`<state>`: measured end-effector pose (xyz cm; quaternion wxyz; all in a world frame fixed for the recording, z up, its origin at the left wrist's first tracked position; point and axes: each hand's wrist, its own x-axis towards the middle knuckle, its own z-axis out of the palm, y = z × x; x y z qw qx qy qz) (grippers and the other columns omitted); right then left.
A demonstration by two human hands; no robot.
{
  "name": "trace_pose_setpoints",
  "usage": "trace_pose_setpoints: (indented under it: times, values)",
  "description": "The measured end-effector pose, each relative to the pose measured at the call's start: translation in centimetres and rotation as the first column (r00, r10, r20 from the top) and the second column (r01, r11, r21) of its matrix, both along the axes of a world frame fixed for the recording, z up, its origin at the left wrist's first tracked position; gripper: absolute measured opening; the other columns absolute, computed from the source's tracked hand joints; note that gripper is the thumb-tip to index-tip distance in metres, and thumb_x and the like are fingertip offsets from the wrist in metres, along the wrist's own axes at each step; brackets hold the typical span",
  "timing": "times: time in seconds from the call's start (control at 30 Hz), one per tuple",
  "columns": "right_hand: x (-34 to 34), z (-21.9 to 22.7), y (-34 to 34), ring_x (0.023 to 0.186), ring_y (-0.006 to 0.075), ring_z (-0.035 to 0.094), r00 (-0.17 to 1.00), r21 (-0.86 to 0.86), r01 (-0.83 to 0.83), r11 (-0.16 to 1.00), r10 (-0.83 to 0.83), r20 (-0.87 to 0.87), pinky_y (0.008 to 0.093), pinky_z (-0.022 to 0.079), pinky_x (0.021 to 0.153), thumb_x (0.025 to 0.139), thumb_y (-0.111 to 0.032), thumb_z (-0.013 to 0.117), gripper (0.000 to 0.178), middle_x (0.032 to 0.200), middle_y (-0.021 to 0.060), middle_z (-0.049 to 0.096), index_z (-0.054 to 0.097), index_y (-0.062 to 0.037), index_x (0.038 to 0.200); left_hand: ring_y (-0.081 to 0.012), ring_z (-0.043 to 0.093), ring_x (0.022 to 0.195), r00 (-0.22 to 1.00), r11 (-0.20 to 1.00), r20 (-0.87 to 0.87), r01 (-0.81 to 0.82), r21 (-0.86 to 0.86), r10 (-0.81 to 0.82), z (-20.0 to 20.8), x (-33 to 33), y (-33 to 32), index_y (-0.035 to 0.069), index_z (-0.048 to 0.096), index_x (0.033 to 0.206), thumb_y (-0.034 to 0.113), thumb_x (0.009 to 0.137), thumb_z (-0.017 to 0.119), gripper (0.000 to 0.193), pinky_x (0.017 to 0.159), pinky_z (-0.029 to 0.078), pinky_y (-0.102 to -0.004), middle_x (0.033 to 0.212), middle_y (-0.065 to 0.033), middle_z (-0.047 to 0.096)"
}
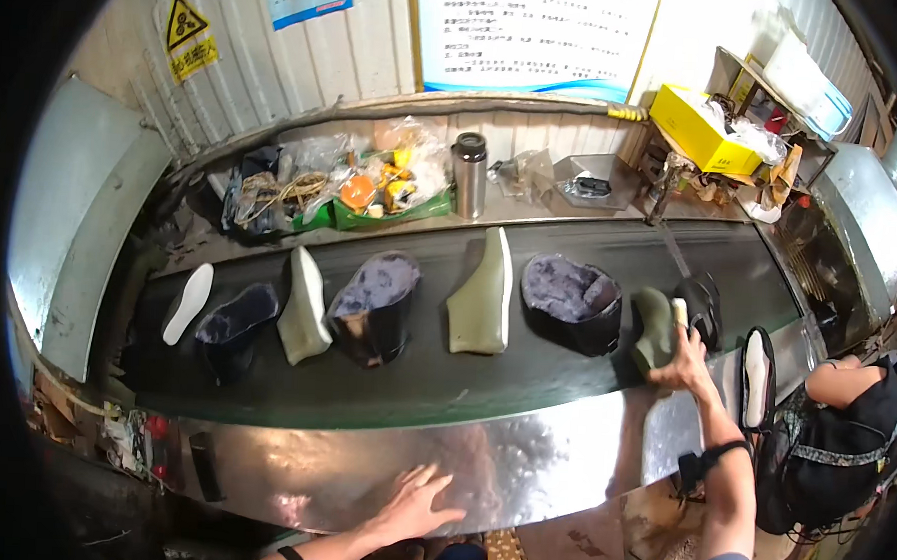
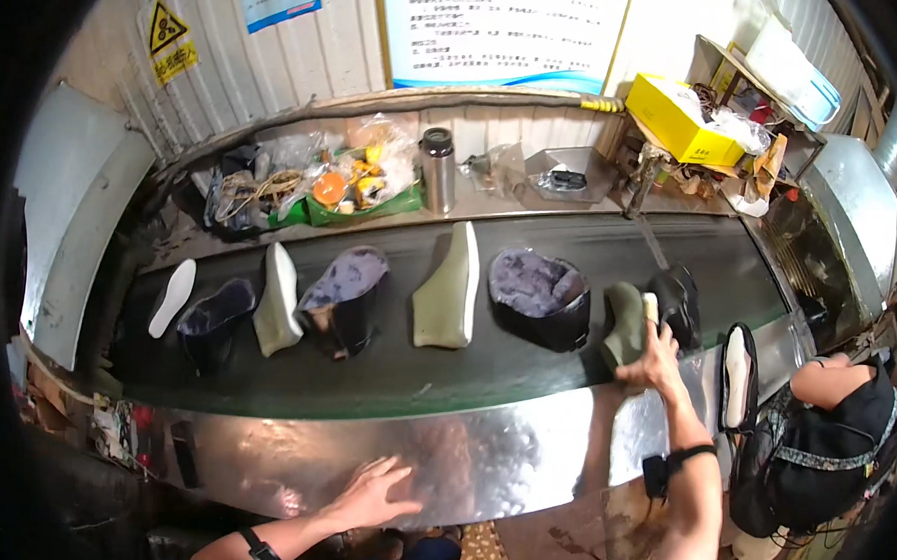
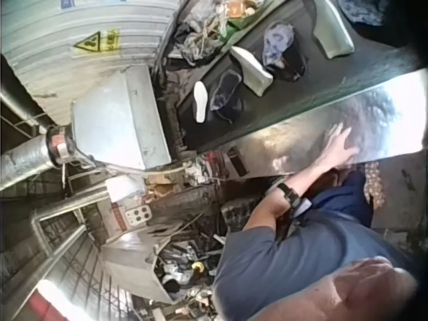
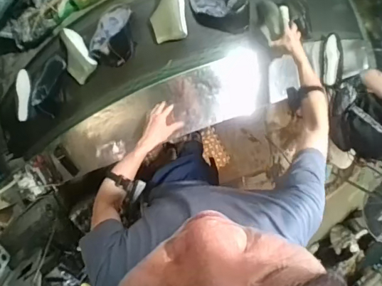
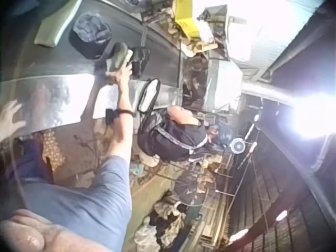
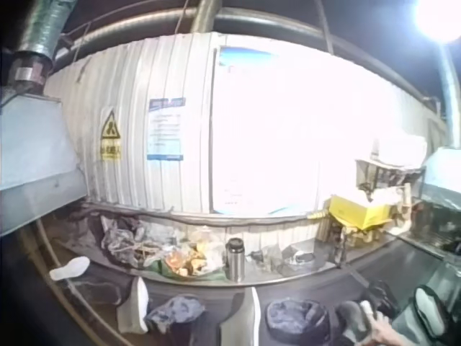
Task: The recorder is using an industrial machine to shape and press leather shoes onto lasts at a manufacturing station.
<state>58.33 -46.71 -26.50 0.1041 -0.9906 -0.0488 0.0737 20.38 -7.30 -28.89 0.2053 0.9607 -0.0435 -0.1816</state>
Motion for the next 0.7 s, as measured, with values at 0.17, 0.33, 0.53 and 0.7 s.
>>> trace_pose_setpoints:
  times: [0.17, 0.33, 0.53, 0.7]
  values:
    - [-15.0, 5.1, 1.9, 0.139, 0.0527, 0.031, 0.989, 0.053, 0.053, 0.997, -0.045, -0.144, 0.0544, 0.035, 0.115, 0.048, -0.036, 0.092, 0.130, 0.151, 0.0391, 0.024, 0.024, -0.0016, 0.154, -0.0283, 0.056, 0.130, 0.881, 0.413, -0.382, -0.469, -0.780, 0.278, -0.3, -0.2, -4.0, 0.002, 0.051, 0.143, 0.028, 0.089, 0.076, 0.065, 0.107, 0.046, -0.0381, 0.138, -0.0232, 0.057]
    - [-30.1, 6.3, 9.2, 0.131, 0.0527, 0.037, 0.980, 0.337, 0.064, 0.939, 0.004, -0.198, 0.0529, 0.036, 0.112, 0.047, -0.043, 0.095, 0.126, 0.144, 0.0437, 0.029, 0.033, 0.0060, 0.145, -0.0285, 0.056, 0.126, 0.550, -0.472, -0.798, -0.787, -0.397, -0.246, -2.6, 2.7, -9.5, 0.023, 0.008, 0.162, 0.031, 0.089, 0.077, 0.100, 0.111, 0.041, -0.0466, 0.144, -0.0144, 0.051]
    - [-41.8, 4.5, 13.5, 0.119, 0.0398, 0.055, 0.961, 0.523, 0.231, 0.821, -0.108, -0.254, 0.0466, 0.043, 0.104, 0.074, -0.036, 0.088, 0.091, 0.125, 0.0277, 0.055, 0.042, 0.0091, 0.139, -0.0299, 0.052, 0.129, 0.645, -0.477, -0.739, -0.720, -0.504, -0.193, -1.9, -3.5, -5.5, 0.028, -0.001, 0.162, -0.005, 0.080, 0.060, 0.108, 0.104, 0.049, -0.0466, 0.150, -0.0141, 0.041]
    - [-44.2, 6.6, 9.9, 0.115, 0.0248, 0.062, 0.935, 0.910, 0.206, 0.360, -0.346, -0.075, 0.0347, 0.052, 0.096, 0.095, 0.002, 0.060, 0.051, 0.132, 0.0173, 0.058, 0.041, -0.0021, 0.142, -0.0291, 0.060, 0.117, 0.634, -0.283, -0.770, -0.726, -0.626, 0.077, 4.0, -4.8, -1.1, 0.024, -0.005, 0.162, -0.010, 0.074, 0.058, 0.113, 0.093, 0.055, -0.0442, 0.142, -0.0159, 0.048]
